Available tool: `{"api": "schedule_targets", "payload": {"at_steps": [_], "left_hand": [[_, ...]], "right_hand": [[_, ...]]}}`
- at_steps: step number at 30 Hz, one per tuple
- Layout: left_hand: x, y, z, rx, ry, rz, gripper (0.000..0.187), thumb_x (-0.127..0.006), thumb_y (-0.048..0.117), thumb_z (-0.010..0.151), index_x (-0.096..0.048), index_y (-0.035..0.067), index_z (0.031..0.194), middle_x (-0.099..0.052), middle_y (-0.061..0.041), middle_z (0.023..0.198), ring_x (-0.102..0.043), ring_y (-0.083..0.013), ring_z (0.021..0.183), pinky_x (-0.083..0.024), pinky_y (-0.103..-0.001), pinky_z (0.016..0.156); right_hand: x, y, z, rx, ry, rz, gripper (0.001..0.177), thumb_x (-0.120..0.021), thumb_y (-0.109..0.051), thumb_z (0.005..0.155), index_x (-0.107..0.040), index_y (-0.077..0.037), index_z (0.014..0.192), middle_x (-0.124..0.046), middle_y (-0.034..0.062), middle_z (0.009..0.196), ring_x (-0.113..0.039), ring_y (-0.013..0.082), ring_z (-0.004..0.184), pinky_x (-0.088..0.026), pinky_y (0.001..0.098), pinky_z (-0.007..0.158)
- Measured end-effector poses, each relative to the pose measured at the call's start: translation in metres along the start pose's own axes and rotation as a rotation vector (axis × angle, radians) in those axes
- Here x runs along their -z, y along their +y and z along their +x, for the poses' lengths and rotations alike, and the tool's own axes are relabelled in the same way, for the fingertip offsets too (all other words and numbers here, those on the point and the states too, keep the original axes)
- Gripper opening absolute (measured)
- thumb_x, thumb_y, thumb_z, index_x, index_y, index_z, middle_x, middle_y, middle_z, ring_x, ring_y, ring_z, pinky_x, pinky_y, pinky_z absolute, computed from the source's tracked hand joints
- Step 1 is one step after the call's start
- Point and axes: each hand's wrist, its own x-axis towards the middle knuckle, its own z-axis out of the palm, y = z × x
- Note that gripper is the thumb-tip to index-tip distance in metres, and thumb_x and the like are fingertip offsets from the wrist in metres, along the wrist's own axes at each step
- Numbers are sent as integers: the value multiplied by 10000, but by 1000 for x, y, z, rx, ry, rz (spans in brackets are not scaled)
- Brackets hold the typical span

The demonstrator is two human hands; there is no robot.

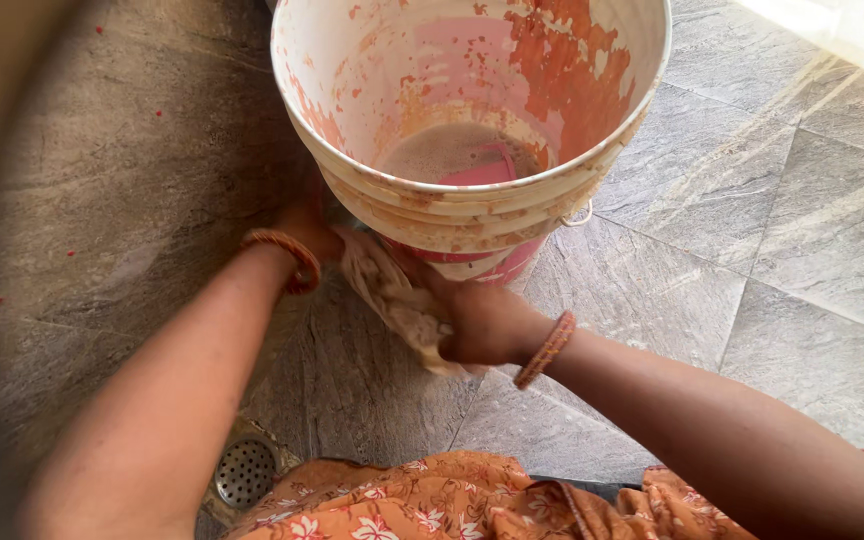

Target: The person wipes the floor with a white cloth, then moves a bucket and continues wiping the tiled surface and the edges of a wall near a drain.

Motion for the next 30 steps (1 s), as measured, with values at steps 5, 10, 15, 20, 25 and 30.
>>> {"api": "schedule_targets", "payload": {"at_steps": [5, 10, 15, 20, 25, 30], "left_hand": [[19, 26, 15, 55, -95, -189, 652, -710, 9, 772, -554, 35, 1404, -712, -166, 1289, -693, -277, 1135, -575, -411, 913], [23, 44, 5, -111, -68, -329, 829, -753, -66, 681, -443, 50, 1442, -675, -146, 1278, -667, -251, 1101, -575, -374, 840], [8, 80, 0, -73, -116, -487, 1002, -744, -77, 648, -314, 133, 1528, -672, -105, 1233, -703, -246, 991, -608, -365, 753], [-24, 131, 14, -60, -219, -458, 1025, -705, -32, 739, -236, 219, 1615, -706, -204, 978, -674, -269, 794, -559, -391, 666], [-89, 189, 50, -256, -172, -439, 956, -654, 12, 788, -232, 221, 1620, -748, -187, 1129, -742, -216, 917, -588, -333, 796], [-153, 284, 95, -506, -203, -517, 980, -636, 58, 851, -68, 283, 1616, -622, -190, 1381, -631, -251, 1225, -497, -324, 1025]], "right_hand": [[-3, 13, 11, 78, 173, -72, 1018, -710, -148, 709, -194, -311, 1572, -683, 250, 1067, -660, 421, 968, -541, 512, 828], [2, 24, -16, -79, 148, -88, 985, -673, -163, 727, -224, -371, 1579, -710, 195, 1066, -676, 390, 981, -548, 500, 866], [4, 35, -24, -5, 281, -32, 1025, -702, -146, 678, -238, -355, 1568, -685, 215, 1169, -673, 409, 1010, -544, 498, 883], [4, 62, -9, 18, 428, -1, 1121, -760, -156, 642, -160, -195, 1587, -514, 289, 1371, -496, 430, 1275, -408, 484, 1061], [26, 116, -11, 87, 633, 20, 1092, -725, -111, 644, -196, -137, 1598, -392, 255, 1561, -370, 400, 1441, -338, 460, 1149], [61, 181, -47, -75, 835, 18, 1041, -767, -101, 624, -333, -144, 1569, -451, 210, 1532, -412, 359, 1427, -354, 443, 1159]]}}
